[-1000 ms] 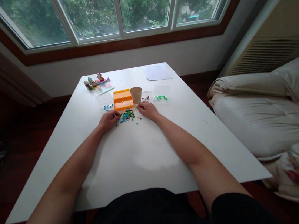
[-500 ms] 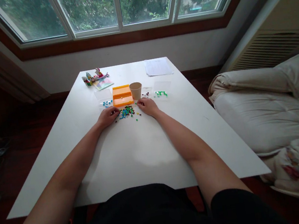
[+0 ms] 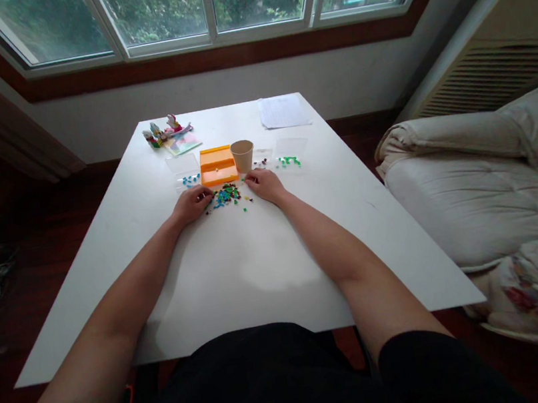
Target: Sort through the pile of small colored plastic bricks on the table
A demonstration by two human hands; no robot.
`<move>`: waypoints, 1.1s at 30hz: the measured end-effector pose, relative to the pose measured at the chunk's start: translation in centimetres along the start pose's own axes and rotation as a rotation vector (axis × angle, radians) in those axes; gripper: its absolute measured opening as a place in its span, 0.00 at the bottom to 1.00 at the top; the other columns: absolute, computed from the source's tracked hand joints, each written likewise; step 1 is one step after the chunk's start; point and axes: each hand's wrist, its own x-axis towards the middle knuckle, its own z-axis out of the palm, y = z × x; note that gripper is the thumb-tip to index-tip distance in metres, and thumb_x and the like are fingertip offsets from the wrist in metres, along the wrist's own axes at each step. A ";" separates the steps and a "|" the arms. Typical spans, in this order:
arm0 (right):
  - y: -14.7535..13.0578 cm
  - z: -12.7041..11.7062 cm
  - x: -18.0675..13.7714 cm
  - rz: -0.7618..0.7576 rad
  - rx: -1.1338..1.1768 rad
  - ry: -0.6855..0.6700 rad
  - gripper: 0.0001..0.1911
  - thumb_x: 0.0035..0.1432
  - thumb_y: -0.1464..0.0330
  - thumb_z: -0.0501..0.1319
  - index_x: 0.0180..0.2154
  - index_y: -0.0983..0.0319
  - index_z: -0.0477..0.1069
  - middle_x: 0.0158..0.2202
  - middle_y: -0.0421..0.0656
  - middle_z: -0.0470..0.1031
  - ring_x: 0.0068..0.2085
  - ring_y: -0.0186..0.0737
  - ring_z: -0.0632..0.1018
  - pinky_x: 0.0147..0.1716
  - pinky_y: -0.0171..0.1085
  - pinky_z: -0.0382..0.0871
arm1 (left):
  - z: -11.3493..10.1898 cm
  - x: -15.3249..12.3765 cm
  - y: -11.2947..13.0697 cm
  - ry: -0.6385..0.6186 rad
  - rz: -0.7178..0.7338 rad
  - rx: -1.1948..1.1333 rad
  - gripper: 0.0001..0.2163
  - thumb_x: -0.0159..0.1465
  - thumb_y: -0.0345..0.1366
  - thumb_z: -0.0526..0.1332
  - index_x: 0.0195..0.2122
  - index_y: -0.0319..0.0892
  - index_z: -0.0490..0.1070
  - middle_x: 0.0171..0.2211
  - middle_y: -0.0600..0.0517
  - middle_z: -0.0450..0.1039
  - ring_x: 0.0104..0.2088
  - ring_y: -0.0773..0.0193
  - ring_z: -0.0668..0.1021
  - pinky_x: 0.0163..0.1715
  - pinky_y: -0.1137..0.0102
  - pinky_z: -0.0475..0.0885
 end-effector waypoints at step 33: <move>-0.4 -0.2 0.0 0.018 0.022 -0.009 0.11 0.64 0.65 0.60 0.40 0.62 0.80 0.38 0.46 0.79 0.36 0.41 0.74 0.40 0.38 0.66 | -0.3 0.0 0.4 -0.007 -0.008 0.016 0.08 0.64 0.38 0.60 0.38 0.42 0.77 0.34 0.49 0.76 0.31 0.63 0.72 0.35 0.67 0.67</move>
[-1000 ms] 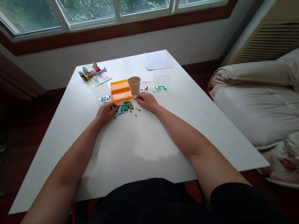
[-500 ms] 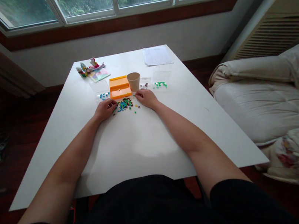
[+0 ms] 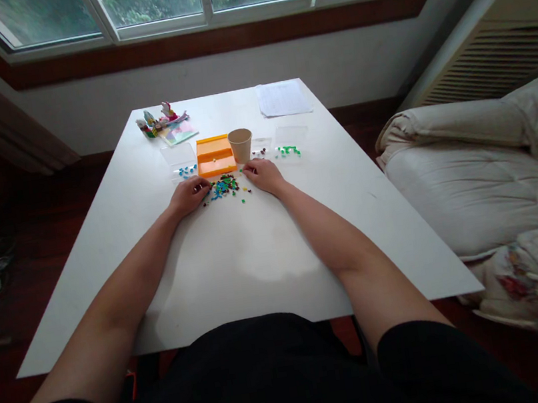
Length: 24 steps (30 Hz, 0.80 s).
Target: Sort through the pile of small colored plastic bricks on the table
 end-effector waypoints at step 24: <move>0.0 -0.1 -0.1 -0.009 -0.001 0.007 0.11 0.63 0.66 0.59 0.40 0.62 0.80 0.39 0.46 0.79 0.37 0.42 0.75 0.42 0.39 0.67 | -0.1 0.1 0.3 0.001 -0.004 -0.001 0.08 0.63 0.37 0.59 0.37 0.42 0.77 0.34 0.49 0.76 0.30 0.63 0.72 0.35 0.67 0.68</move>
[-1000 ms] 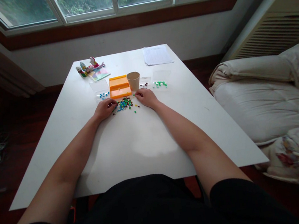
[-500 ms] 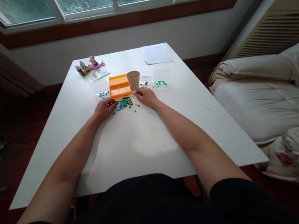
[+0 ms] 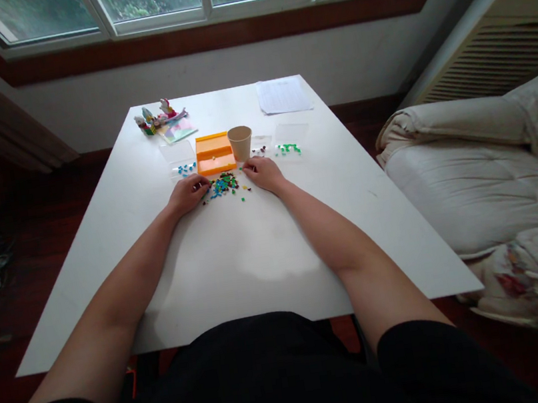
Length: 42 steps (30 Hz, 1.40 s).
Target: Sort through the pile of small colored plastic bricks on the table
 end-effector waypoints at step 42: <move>0.3 0.1 0.0 -0.015 0.005 0.023 0.12 0.63 0.64 0.59 0.40 0.62 0.80 0.37 0.46 0.79 0.36 0.42 0.74 0.40 0.39 0.67 | 0.0 -0.1 -0.1 0.004 0.011 -0.009 0.08 0.63 0.38 0.60 0.37 0.42 0.77 0.34 0.49 0.76 0.30 0.63 0.72 0.35 0.67 0.68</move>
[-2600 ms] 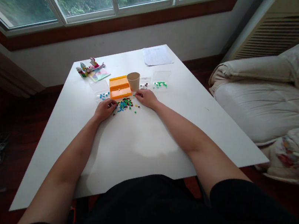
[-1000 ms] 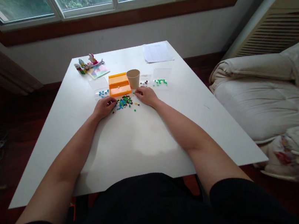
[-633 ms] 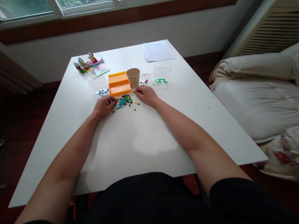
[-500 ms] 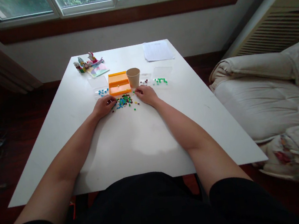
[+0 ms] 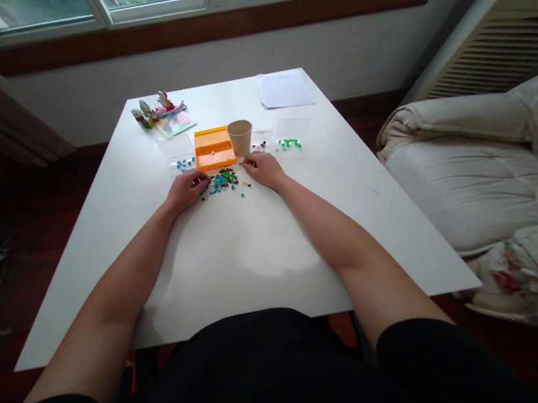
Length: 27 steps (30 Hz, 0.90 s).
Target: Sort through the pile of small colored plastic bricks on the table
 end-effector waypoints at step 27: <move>-0.4 -0.2 0.0 0.027 -0.004 -0.010 0.14 0.63 0.61 0.59 0.40 0.62 0.80 0.38 0.48 0.79 0.36 0.43 0.74 0.41 0.41 0.67 | 0.0 0.1 0.2 -0.001 -0.011 0.005 0.08 0.64 0.38 0.60 0.38 0.42 0.77 0.35 0.49 0.76 0.31 0.63 0.72 0.35 0.67 0.69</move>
